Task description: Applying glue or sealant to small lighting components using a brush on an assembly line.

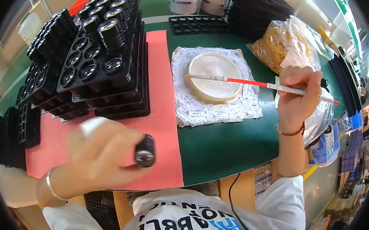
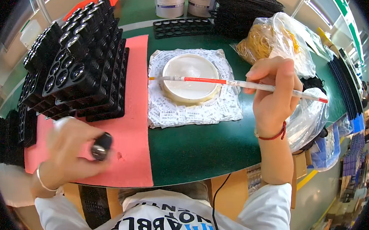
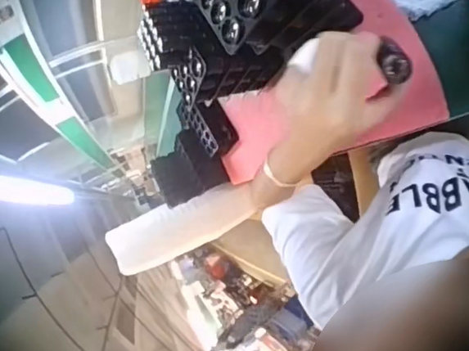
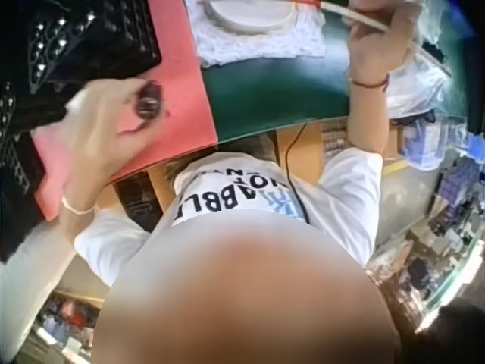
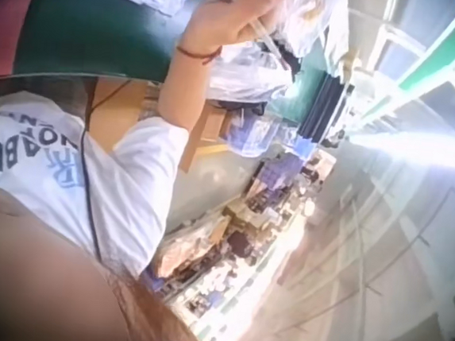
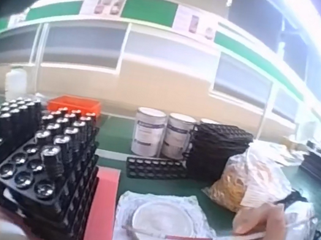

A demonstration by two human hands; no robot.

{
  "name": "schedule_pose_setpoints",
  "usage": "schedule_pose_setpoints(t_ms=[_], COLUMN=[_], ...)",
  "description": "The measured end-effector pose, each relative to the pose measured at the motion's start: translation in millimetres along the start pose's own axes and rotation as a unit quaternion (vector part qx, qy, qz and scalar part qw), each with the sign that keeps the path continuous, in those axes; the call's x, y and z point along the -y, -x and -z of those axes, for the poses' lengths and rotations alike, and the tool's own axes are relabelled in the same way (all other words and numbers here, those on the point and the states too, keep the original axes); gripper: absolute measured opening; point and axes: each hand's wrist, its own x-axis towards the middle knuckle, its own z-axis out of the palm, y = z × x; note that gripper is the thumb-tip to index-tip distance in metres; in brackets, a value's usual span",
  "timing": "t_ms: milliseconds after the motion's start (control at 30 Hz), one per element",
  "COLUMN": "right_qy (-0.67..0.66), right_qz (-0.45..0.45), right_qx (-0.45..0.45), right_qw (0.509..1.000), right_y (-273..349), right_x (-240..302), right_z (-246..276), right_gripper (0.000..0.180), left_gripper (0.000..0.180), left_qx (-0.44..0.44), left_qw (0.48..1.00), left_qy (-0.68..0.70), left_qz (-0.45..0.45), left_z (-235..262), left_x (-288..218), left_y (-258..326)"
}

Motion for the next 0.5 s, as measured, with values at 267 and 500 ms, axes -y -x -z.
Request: schedule_pose_setpoints(t_ms=[267,500], right_qy=[0.027,0.096], right_qz=[0.070,0.225], right_qx=[0.000,0.096], right_qw=[0.997,0.965], right_y=[-2.1,1.5], right_x=[-3.0,-4.1], right_z=[5.1,-1.2], right_gripper=[0.051,0.050], left_gripper=[0.031,0.034], left_qx=[0.097,0.165], left_qw=[0.967,0.906], left_qy=[0.212,0.334], left_qz=[0.101,0.202], left_z=[-48.0,-40.6], left_x=[11.1,18.6], left_y=[13.9,13.5])
